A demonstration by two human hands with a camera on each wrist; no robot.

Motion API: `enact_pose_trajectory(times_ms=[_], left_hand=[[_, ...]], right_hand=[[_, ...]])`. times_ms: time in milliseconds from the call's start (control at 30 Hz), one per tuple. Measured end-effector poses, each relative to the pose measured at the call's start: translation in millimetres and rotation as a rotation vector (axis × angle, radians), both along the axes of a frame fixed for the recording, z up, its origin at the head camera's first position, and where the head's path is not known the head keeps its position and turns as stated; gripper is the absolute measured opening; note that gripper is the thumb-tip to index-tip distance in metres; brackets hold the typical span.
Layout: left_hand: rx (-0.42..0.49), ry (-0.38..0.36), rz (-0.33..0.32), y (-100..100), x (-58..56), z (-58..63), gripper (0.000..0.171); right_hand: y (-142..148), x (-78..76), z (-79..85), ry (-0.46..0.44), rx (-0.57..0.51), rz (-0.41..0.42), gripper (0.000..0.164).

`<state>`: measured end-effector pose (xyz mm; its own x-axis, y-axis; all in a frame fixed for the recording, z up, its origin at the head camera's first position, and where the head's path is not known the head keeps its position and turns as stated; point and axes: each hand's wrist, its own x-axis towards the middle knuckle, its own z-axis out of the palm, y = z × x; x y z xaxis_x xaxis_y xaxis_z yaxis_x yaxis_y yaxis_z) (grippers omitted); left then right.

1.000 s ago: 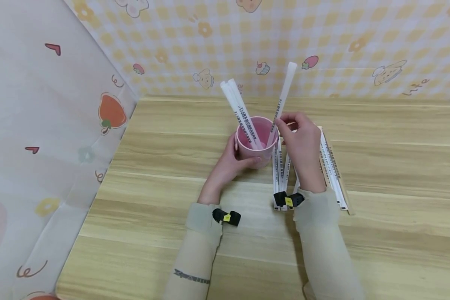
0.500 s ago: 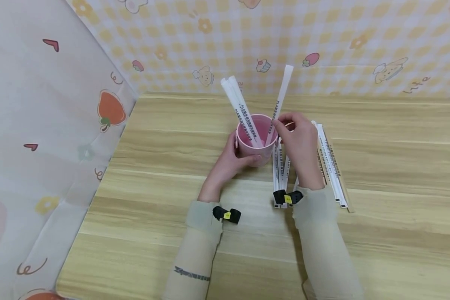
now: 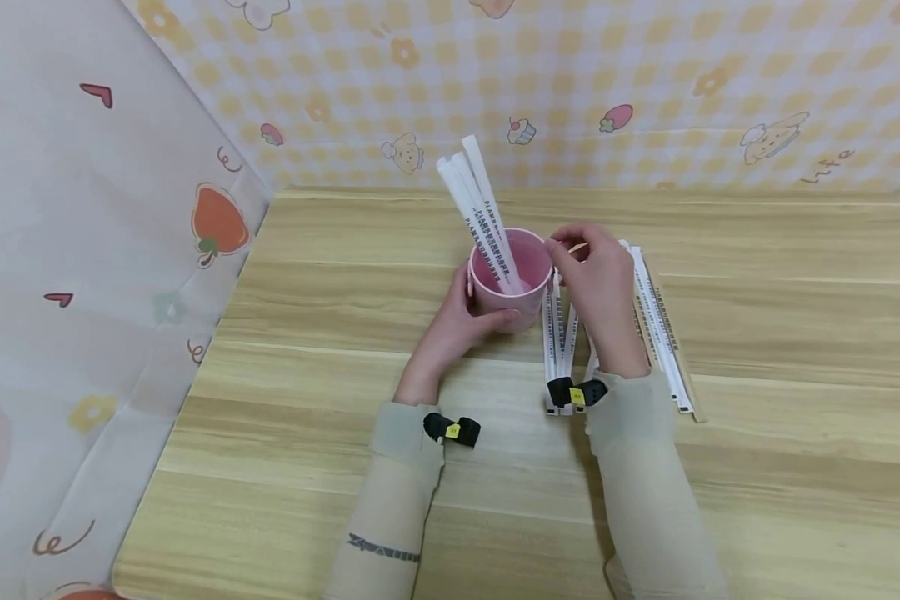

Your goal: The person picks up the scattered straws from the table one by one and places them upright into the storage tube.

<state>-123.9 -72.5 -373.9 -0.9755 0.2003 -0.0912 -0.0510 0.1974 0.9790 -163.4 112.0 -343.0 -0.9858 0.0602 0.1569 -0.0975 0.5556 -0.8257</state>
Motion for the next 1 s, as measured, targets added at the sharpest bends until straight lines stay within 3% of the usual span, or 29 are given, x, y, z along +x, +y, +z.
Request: enact_pose_trajectory(times_ms=[500, 1000], left_hand=[[0.019, 0.005, -0.002, 0.1, -1.2, -2.3, 0.09], [0.042, 0.004, -0.004, 0.1, -0.4, -1.5, 0.089]], right_hand=[[9.3, 1.0, 2.3, 0.003, 0.025, -0.019, 0.026], [45.5, 11.0, -0.4, -0.065, 0.043, -0.096, 0.031]])
